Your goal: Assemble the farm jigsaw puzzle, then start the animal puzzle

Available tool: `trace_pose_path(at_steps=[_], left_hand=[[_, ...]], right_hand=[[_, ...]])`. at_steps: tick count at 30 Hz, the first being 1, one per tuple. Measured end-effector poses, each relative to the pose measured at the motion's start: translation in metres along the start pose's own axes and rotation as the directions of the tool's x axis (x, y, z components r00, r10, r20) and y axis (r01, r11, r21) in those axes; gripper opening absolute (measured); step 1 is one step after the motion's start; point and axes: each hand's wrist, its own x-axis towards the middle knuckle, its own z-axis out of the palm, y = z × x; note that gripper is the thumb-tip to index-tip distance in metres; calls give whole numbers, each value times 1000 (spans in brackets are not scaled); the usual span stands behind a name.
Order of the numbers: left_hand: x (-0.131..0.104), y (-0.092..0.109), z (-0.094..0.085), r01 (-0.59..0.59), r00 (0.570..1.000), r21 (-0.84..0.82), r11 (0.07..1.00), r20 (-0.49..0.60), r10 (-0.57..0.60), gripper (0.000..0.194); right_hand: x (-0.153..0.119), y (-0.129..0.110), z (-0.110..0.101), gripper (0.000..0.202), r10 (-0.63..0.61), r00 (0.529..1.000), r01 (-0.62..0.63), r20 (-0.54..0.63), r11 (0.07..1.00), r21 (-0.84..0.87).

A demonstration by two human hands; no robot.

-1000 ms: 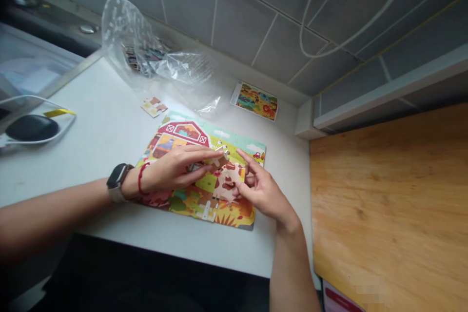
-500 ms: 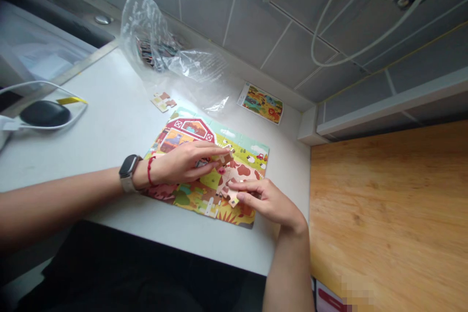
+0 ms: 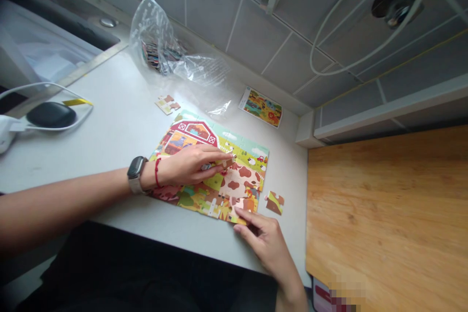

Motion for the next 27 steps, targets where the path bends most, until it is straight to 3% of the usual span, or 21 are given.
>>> trace_pose_path(at_steps=[4,11,19,27], left_hand=[[-1,-1,1,13,1000,21,1000,19,-13,37],[-1,-3,3,19,999,50,999,30,-20,38],[-1,-2,1,2,1000,63,998,25,-3,35],[0,0,0,16,998,60,998,54,-19,36]], right_hand=[[-16,3,21,51,37,998,-37,-57,999,-5],[-12,-8,23,48,19,1000,-18,7,997,-71],[-10,1,30,32,-185,982,174,-41,966,-190],[-8,-6,30,29,-415,905,343,-94,842,-416]])
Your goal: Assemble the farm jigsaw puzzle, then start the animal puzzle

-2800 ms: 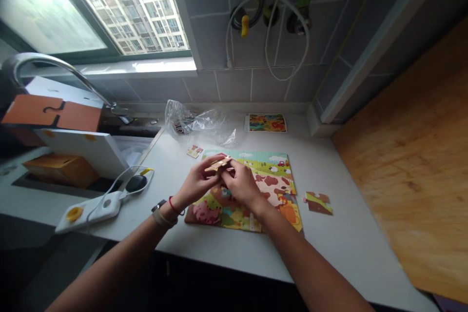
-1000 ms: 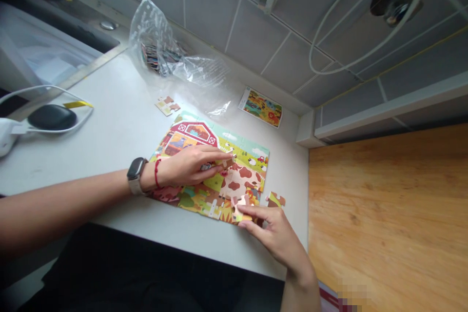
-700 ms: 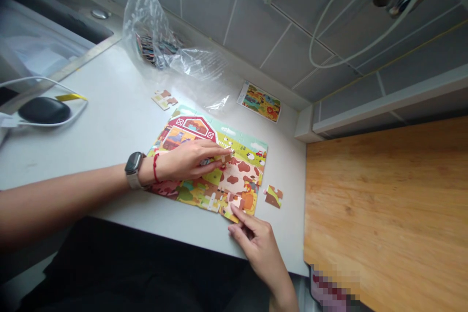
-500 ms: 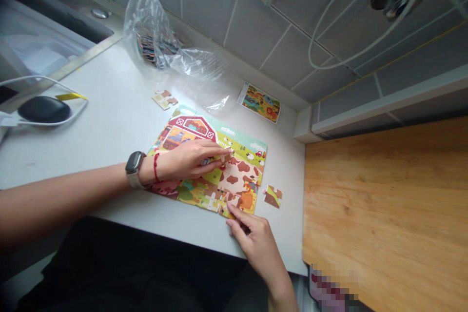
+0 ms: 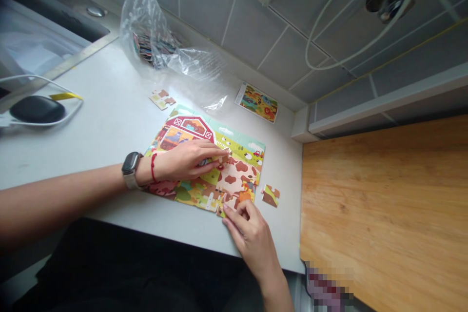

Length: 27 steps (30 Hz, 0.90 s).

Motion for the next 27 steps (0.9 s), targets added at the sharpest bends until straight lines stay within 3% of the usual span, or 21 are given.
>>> trace_pose_path(at_steps=[4,8,15,27], left_hand=[[1,0,1,-5,1000,5,1000,2,5,36],[1,0,1,-10,1000,-3,1000,3,10,36],[3,0,0,-5,1000,-10,1000,5,5,35],[1,-1,0,-13,1000,10,1000,-7,13,35]], right_hand=[[-2,0,1,29,-50,996,43,-78,995,-94],[-5,3,2,36,-24,991,16,-129,998,-58],[-5,6,4,35,-98,988,91,-120,994,-62],[-10,17,-6,38,-16,979,17,-203,1000,1]])
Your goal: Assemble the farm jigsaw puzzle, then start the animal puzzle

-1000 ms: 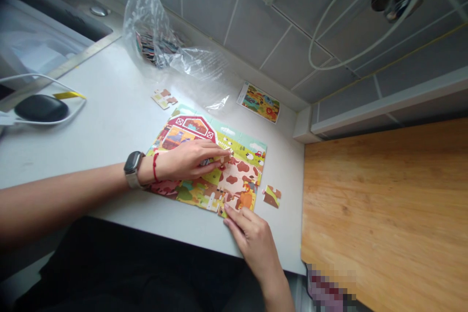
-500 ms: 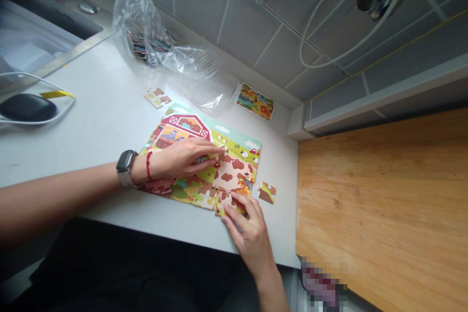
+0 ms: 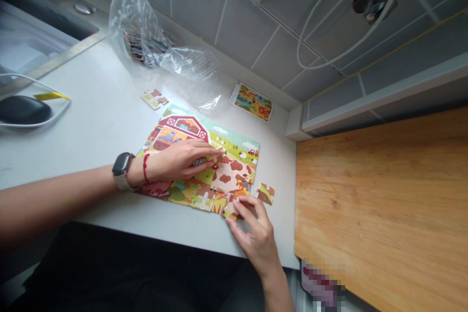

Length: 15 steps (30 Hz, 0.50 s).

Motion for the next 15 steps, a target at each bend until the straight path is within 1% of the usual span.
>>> trace_pose_path(at_steps=[3,4,6,10,12,15], left_hand=[[0,0,0,0,1000,4,1000,8,0,36],[0,0,1,0,1000,4,1000,10,0,36],[0,-1,1,1,1000,2,1000,7,-1,36],[0,-1,1,-5,1000,-6,1000,4,5,36],[0,-1,1,-7,1000,-9,1000,6,7,36],[0,-1,0,1,1000,3,1000,16,-1,36]], right_hand=[[4,8,-6,38,13,996,-18,-93,998,-53],[6,12,-7,38,13,994,-20,-107,998,-66],[10,20,-11,38,11,997,-17,-80,997,-74],[16,33,-18,38,-9,999,10,48,999,-36],[17,34,-22,40,-11,998,13,68,999,-33],[18,32,-24,41,29,998,-24,53,997,-77]])
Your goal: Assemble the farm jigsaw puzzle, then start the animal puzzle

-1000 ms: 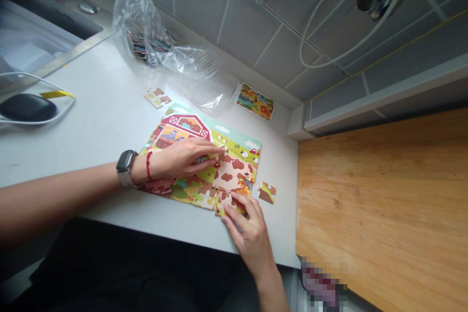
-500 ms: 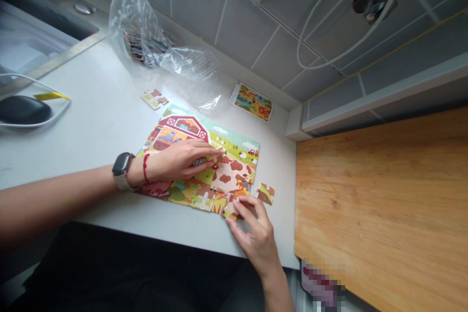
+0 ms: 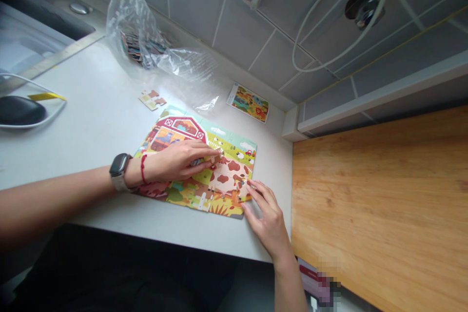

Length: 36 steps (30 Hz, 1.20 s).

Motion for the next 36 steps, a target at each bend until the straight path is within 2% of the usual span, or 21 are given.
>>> trace_pose_path(at_steps=[5,8,11,16,19,23,32,36], left_hand=[[0,0,0,6,1000,-15,1000,-5,-6,36],[0,0,1,7,1000,-26,1000,-2,-7,37],[0,-1,1,1,1000,-27,1000,-11,-1,37],[0,-1,2,-5,1000,-20,1000,-11,4,37],[0,0,1,7,1000,-1,1000,-3,-7,37],[0,0,2,3,1000,4,1000,3,-3,37],[-1,-4,5,-18,1000,16,1000,-8,18,37],[-1,-4,5,-35,999,20,999,-20,36,37]], right_hand=[[-4,-6,10,47,136,989,-141,-57,986,-88],[-7,-9,17,45,158,984,-166,-80,979,-115],[-8,-10,18,41,151,987,-156,-61,984,-88],[-8,-6,10,39,117,991,-117,59,993,-14],[-7,-5,8,28,101,992,-102,81,995,5],[-5,-8,8,26,103,989,-109,108,993,48],[-3,-8,7,37,45,994,-53,103,996,76],[-7,-5,10,36,65,996,-69,64,996,64]])
